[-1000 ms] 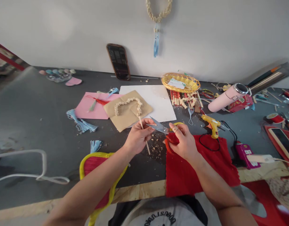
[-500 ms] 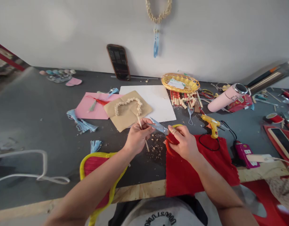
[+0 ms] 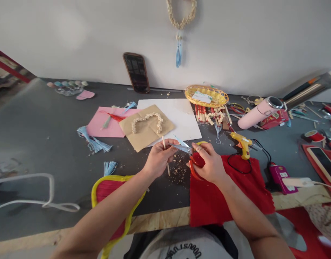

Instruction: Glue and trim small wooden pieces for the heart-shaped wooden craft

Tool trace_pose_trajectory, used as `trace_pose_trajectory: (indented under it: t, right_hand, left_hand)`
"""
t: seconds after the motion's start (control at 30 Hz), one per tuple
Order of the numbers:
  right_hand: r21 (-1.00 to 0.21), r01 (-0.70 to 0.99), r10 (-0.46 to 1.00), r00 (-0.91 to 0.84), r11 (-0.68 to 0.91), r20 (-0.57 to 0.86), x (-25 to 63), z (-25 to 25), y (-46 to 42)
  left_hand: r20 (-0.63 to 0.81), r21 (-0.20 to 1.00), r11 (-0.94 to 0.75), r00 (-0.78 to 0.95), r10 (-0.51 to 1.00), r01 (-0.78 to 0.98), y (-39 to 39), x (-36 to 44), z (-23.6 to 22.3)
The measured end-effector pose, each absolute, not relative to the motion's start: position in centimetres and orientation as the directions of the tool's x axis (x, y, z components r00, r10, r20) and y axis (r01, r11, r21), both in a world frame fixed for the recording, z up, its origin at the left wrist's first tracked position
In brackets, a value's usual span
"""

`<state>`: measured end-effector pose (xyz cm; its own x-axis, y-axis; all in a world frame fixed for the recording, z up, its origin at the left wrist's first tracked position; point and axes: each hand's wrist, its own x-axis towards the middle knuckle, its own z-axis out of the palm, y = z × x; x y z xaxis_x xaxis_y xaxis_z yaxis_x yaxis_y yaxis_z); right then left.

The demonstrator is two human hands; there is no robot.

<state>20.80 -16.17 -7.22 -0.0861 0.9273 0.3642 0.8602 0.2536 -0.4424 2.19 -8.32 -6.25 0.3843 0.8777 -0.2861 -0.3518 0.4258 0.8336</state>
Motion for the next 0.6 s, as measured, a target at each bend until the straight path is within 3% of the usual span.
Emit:
trace_pose_trajectory:
  t: [0.6]
  right_hand:
    - [-0.587, 0.755, 0.943, -0.121, 0.291, 0.311, 21.15, -6.96, -16.2]
  left_hand:
    - [-0.293, 0.868, 0.438, 0.47, 0.833, -0.235, -8.54, 2.05, -5.92]
